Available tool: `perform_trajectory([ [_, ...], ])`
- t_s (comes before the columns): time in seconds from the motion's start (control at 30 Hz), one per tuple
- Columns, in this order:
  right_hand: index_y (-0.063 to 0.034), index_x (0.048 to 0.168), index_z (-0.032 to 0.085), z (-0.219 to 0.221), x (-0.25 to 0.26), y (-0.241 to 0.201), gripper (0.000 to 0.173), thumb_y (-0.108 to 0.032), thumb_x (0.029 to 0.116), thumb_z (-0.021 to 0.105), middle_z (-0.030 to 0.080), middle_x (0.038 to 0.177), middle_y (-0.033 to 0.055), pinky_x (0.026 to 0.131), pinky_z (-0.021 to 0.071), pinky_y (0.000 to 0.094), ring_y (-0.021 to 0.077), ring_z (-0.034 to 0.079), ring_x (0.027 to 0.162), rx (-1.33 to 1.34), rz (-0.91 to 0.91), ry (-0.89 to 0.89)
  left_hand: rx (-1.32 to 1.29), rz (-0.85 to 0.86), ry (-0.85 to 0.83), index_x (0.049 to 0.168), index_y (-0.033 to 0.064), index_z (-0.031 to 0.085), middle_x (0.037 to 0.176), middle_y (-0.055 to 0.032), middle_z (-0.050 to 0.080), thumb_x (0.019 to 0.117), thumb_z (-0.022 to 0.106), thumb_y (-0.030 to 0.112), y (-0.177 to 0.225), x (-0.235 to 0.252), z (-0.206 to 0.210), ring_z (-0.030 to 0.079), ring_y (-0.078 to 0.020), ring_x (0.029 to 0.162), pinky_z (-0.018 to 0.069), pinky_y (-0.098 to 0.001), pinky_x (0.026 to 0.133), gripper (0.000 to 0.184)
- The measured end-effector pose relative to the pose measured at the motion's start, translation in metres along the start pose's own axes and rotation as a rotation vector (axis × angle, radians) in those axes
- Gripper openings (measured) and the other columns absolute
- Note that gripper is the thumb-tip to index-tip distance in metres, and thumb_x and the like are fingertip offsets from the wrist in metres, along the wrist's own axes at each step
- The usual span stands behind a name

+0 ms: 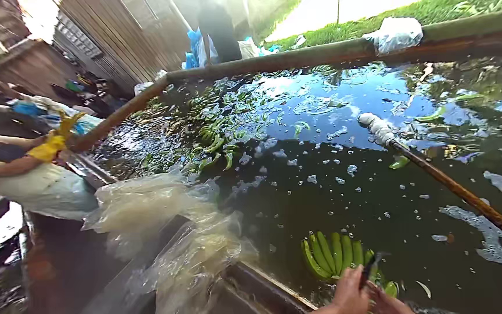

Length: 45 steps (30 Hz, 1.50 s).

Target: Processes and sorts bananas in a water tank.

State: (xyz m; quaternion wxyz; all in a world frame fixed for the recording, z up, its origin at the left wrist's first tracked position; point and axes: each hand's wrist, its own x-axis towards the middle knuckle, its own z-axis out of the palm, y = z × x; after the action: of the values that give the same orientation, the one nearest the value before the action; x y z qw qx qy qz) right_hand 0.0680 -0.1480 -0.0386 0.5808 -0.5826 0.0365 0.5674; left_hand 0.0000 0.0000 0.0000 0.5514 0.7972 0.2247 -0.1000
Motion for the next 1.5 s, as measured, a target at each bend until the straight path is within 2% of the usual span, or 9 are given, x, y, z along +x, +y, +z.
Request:
perform_trajectory([
  [0.13,-0.0145,0.109,0.055,0.033,-0.015,-0.028,0.044,-0.038,0.1126,0.019,0.069,0.081,-0.0087,0.072,0.0587,0.0245,0.0026,0.068,0.076,0.265,-0.178,0.073,0.077,0.345,0.139,0.124,-0.0176,0.063,0.127,-0.036,0.062,0.0899,0.064,-0.006,0.021,-0.013,0.025,0.058,-0.0479,0.125,0.0411,-0.0532,0.113,0.036],
  [0.27,-0.0025,0.128,0.053,0.07,-0.028,-0.039,0.048,-0.037,0.1128,0.024,0.071,0.1,0.0051,0.082,0.06,0.0341,0.0156,0.072,0.092,0.601,-0.35,0.393,0.07,0.665,0.271,0.108,-0.0169,0.07,0.111,-0.0289,0.072,0.0885,0.06,-0.007,0.001,-0.011,0.041,0.069,-0.0416,0.109,0.0486,-0.0481,0.105,0.024],
  [0.37,0.009,0.153,0.027,0.065,-0.046,-0.055,0.064,-0.037,0.1115,0.009,0.057,0.138,0.0283,0.099,0.0509,0.0458,0.0336,0.063,0.121,0.647,-0.354,0.241,0.064,0.734,0.11,0.125,-0.0176,0.064,0.13,-0.0275,0.067,0.0955,0.056,-0.003,0.007,-0.026,0.031,0.063,-0.0406,0.124,0.039,-0.0421,0.116,0.034],
  [0.57,-0.0177,0.13,0.061,0.023,-0.043,-0.053,0.048,-0.031,0.1067,0.021,0.074,0.122,-0.0014,0.081,0.0618,0.0294,0.0131,0.073,0.103,0.491,-0.456,-0.104,-0.074,0.816,0.372,0.107,-0.0124,0.071,0.105,-0.0238,0.073,0.0865,0.064,0.003,0.028,-0.032,0.007,0.068,-0.0337,0.105,0.0495,-0.0443,0.103,0.027],
  [0.73,-0.0219,0.15,0.047,0.029,-0.052,-0.052,0.058,-0.042,0.0957,0.055,0.063,0.138,0.0004,0.093,0.0572,0.0414,0.0205,0.065,0.12,0.448,-0.48,-0.24,-0.162,0.382,0.254,0.139,-0.0161,0.049,0.135,-0.032,0.058,0.095,0.06,0.005,0.038,-0.024,-0.019,0.059,-0.034,0.125,0.0482,-0.043,0.107,0.05],
  [1.03,-0.02,0.159,0.034,0.031,-0.051,-0.044,0.091,-0.048,0.0823,0.075,0.057,0.146,-0.0056,0.089,0.0564,0.0223,0.005,0.066,0.112,0.4,-0.583,-0.353,-0.221,0.327,0.178,0.155,-0.0103,0.032,0.159,-0.0296,0.036,0.0844,0.078,0.014,0.047,-0.015,-0.005,0.04,-0.0375,0.144,0.042,-0.0477,0.111,0.088],
  [1.13,-0.021,0.152,0.044,0.033,-0.05,-0.046,0.078,-0.044,0.0848,0.076,0.067,0.131,-0.0092,0.083,0.0561,0.0174,-0.0007,0.068,0.097,0.427,-0.614,-0.405,-0.234,0.318,0.15,0.154,-0.0117,0.031,0.154,-0.0315,0.041,0.0867,0.077,0.013,0.053,-0.009,-0.006,0.041,-0.0391,0.143,0.0391,-0.0493,0.114,0.084],
  [1.27,-0.026,0.105,0.073,0.039,-0.055,-0.052,0.024,-0.041,0.0858,0.076,0.075,0.089,-0.0091,0.077,0.059,0.0199,-0.0002,0.071,0.082,0.461,-0.598,-0.405,-0.296,0.387,0.235,0.15,-0.0123,0.037,0.138,-0.03,0.053,0.0909,0.066,0.01,0.061,-0.006,0.0,0.052,-0.0338,0.126,0.0429,-0.0451,0.107,0.07],
  [1.5,-0.0267,0.101,0.073,0.044,-0.057,-0.052,0.021,-0.041,0.0861,0.074,0.076,0.094,-0.0085,0.083,0.0591,0.0228,0.0013,0.071,0.09,0.407,-0.594,-0.391,-0.234,0.475,0.334,0.144,-0.0163,0.041,0.127,-0.0312,0.058,0.0932,0.059,0.008,0.058,-0.008,0.007,0.053,-0.0366,0.123,0.0424,-0.0443,0.106,0.059],
])
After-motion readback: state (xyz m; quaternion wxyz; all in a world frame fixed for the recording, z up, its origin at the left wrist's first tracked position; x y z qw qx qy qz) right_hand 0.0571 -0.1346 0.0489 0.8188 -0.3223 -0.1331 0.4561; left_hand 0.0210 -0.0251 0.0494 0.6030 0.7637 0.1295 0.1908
